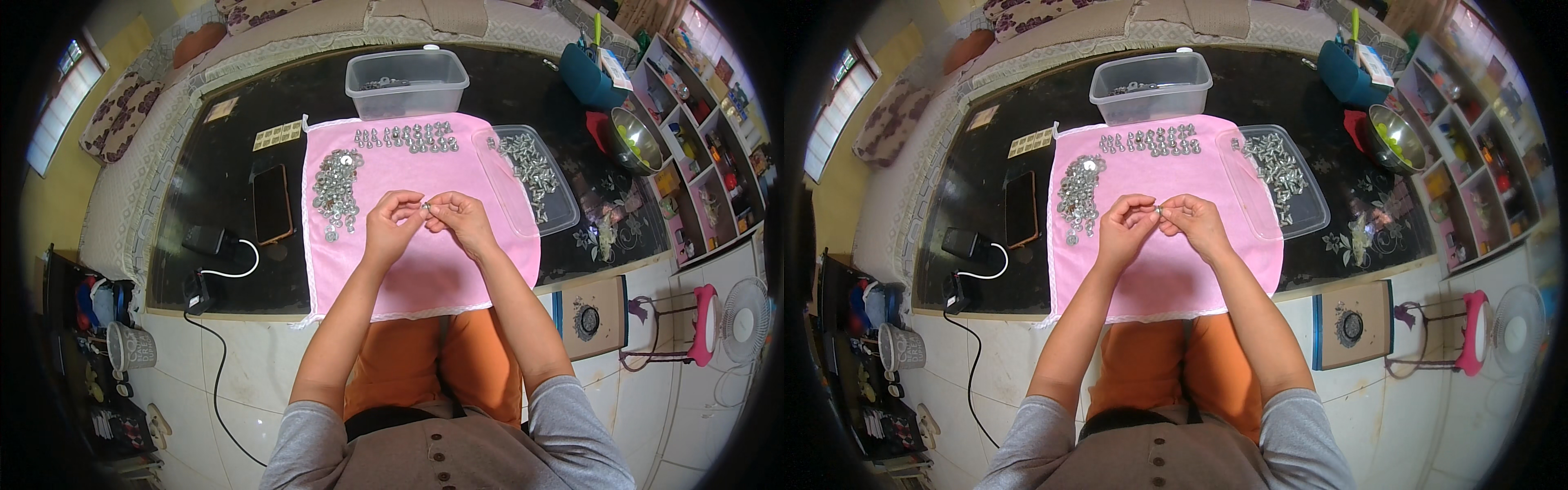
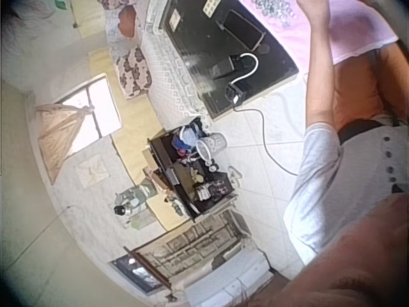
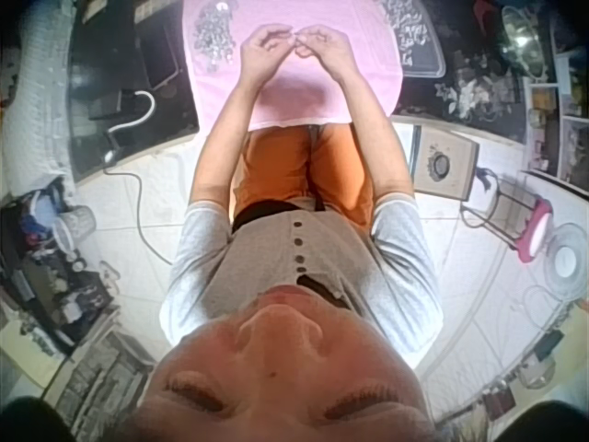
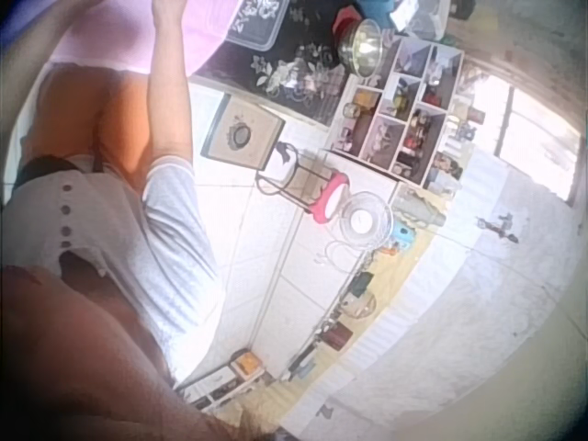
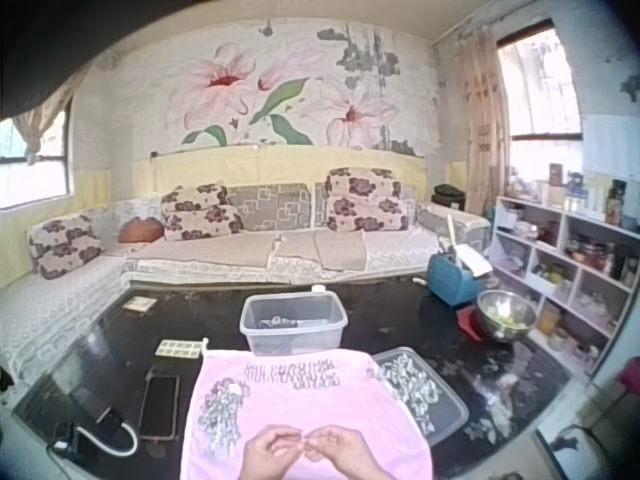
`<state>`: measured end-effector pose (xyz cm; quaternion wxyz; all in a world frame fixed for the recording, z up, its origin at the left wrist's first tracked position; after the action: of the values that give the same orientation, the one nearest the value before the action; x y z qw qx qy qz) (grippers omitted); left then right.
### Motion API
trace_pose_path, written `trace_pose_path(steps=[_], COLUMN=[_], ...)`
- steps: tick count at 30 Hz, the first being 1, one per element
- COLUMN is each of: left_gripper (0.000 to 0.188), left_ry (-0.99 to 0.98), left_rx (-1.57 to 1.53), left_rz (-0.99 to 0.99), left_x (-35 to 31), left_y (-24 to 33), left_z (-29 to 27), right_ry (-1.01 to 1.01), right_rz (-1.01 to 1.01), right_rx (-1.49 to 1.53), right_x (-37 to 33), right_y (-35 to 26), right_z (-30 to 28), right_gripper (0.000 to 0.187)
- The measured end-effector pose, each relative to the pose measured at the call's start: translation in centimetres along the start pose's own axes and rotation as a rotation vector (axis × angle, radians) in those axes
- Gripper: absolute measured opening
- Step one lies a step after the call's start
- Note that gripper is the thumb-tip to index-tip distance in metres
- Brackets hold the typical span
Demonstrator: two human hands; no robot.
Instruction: The person picks up small metal caps and silver studs from a pink cloth, joins them together by hand, and places the assembled pieces back onto the cloth.
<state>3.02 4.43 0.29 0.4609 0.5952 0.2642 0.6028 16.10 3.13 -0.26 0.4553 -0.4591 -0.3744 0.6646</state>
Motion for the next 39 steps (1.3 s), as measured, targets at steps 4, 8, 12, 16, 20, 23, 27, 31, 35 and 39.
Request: trace_pose_path(steps=[4, 8, 12, 16, 20, 23, 27, 31, 35, 39], left_gripper=[0.017, 0.016, 0.013, 0.013, 0.013, 0.013, 0.012, 0.012, 0.012, 0.011], left_ry=[-0.034, -0.002, -0.041, 0.018, -0.021, -0.031, 0.013, 0.002, -0.029, -0.007], left_rx=[0.039, 0.08, 0.09, 0.035, 0.027, 0.096, 0.001, 0.032, 0.082, -0.026], left_rz=[0.017, 0.142, -0.043, -0.052, -0.101, 0.129, -0.111, 0.041, -0.144, -0.104], left_x=[0.0, 0.3, 0.0, -0.1, 0.0, 0.2, -0.1, 0.1, 0.0, -0.1], left_y=[0.3, 1.2, -0.2, -0.5, -0.3, 0.8, -0.6, 0.0, -0.1, -0.4], left_z=[0.1, 0.2, 0.0, -0.1, 0.2, 0.3, -0.1, 0.1, 0.1, 0.1], right_ry=[0.007, 0.006, 0.006, 0.007, 0.004, 0.011, 0.009, 0.006, 0.004, 0.0], right_rz=[0.008, 0.005, 0.002, 0.0, -0.007, 0.002, -0.002, -0.01, -0.007, -0.008], right_rx=[-0.01, -0.006, -0.01, -0.005, -0.017, -0.02, -0.021, -0.025, -0.02, -0.013], right_x=[-0.1, 0.0, -0.1, 0.0, -0.1, -0.2, -0.2, 0.0, 0.0, 0.0], right_y=[-0.1, 0.0, -0.1, 0.0, -0.1, -0.2, -0.2, -0.1, 0.1, 0.0], right_z=[0.0, 0.0, 0.1, 0.0, 0.0, 0.1, 0.1, 0.0, -0.1, 0.0], right_gripper=[0.011, 0.012, 0.011, 0.012, 0.012, 0.011, 0.012, 0.012, 0.012, 0.012])
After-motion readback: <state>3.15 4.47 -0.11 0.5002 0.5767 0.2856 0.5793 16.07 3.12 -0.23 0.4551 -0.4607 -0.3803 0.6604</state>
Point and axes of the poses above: each hand's wrist, its own x-axis towards the middle knuckle, its own z-axis out of the palm, y = z × x, the point moved 5 cm from there along x, towards the middle knuckle, and after that the axes turned 14 degrees about z, right-handed, at the moved point
